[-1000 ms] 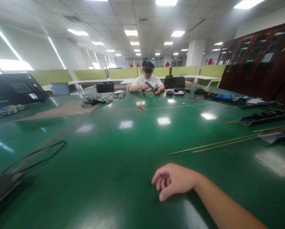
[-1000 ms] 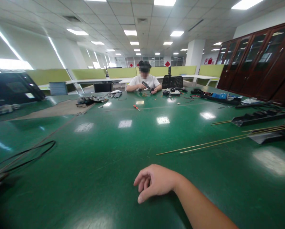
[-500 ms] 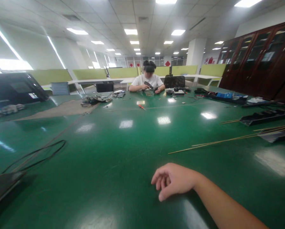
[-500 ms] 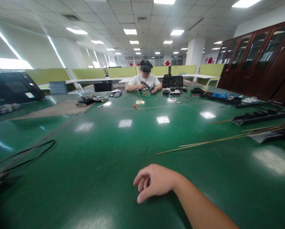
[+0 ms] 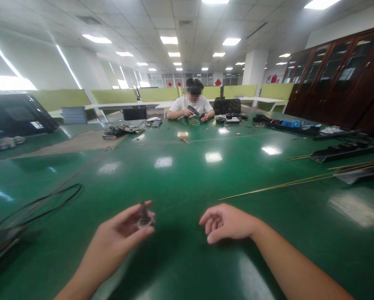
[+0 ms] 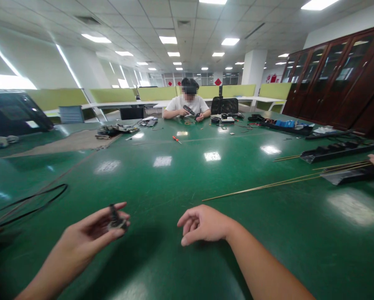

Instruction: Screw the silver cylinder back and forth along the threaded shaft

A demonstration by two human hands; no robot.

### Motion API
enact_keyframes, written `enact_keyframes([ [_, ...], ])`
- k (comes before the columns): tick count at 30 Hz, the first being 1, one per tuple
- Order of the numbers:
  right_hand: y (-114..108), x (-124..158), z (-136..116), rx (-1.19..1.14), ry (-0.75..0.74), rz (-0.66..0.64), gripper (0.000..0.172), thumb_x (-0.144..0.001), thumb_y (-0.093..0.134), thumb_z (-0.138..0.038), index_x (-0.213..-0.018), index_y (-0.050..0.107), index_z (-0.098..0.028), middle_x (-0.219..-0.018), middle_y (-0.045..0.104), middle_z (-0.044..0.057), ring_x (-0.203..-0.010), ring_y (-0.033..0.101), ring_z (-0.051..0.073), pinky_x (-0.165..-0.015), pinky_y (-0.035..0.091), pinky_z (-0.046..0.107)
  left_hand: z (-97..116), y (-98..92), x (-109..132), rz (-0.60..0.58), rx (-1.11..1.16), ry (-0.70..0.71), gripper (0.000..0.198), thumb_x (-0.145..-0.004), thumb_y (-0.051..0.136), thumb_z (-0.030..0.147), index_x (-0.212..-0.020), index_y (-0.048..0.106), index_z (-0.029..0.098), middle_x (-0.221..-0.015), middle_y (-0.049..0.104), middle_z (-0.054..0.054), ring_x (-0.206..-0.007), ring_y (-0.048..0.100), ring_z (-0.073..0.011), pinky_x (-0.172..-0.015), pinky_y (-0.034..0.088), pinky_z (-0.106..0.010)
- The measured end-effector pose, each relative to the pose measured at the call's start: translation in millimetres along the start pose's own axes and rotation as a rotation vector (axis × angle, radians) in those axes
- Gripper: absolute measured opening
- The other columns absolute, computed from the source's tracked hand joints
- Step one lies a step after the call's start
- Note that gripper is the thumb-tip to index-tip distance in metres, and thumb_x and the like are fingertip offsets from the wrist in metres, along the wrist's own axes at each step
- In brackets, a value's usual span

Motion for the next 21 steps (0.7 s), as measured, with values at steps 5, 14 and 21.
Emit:
enact_keyframes([
  [5,-15,-3,2,0.125,-0.071,0.199,0.076,-0.060,0.085,-0.015,-0.130,0.057,-0.019,-0.091,0.066,0.000,-0.065,0.060,0.010,-0.058,0.048,0.021,17,86.5,-20,-0.265,0.009,0.029,0.063,-0.067,0.085,0.035,-0.121,0.059,0.016,-0.094,0.077,-0.007,-0.067,0.070,-0.0193,-0.062,0.057,-0.028],
  [14,-4,3,-13,0.518,-0.152,0.358,0.073,-0.063,0.084,-0.018,-0.131,0.057,-0.027,-0.101,0.066,0.000,-0.073,0.061,0.013,-0.066,0.048,0.025,-13,103.9,-14,-0.437,-0.107,0.217,0.042,-0.086,0.069,0.033,-0.124,0.054,0.025,-0.100,0.071,-0.002,-0.078,0.067,-0.0167,-0.068,0.051,-0.026],
  [21,-2,4,-15,0.561,-0.144,0.343,0.064,-0.065,0.083,-0.019,-0.125,0.060,-0.025,-0.096,0.067,0.000,-0.073,0.060,0.014,-0.067,0.047,0.025,-26,111.6,-20,-0.395,0.052,0.007,0.036,-0.072,0.079,0.028,-0.103,0.065,0.018,-0.097,0.073,-0.004,-0.086,0.070,-0.0205,-0.078,0.057,-0.029],
])
Point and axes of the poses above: each hand's wrist, its own x-axis away from the middle knuckle, its own y-axis out of the palm, z = x × y, the point moved 5 cm from there along -x, towards the middle knuckle
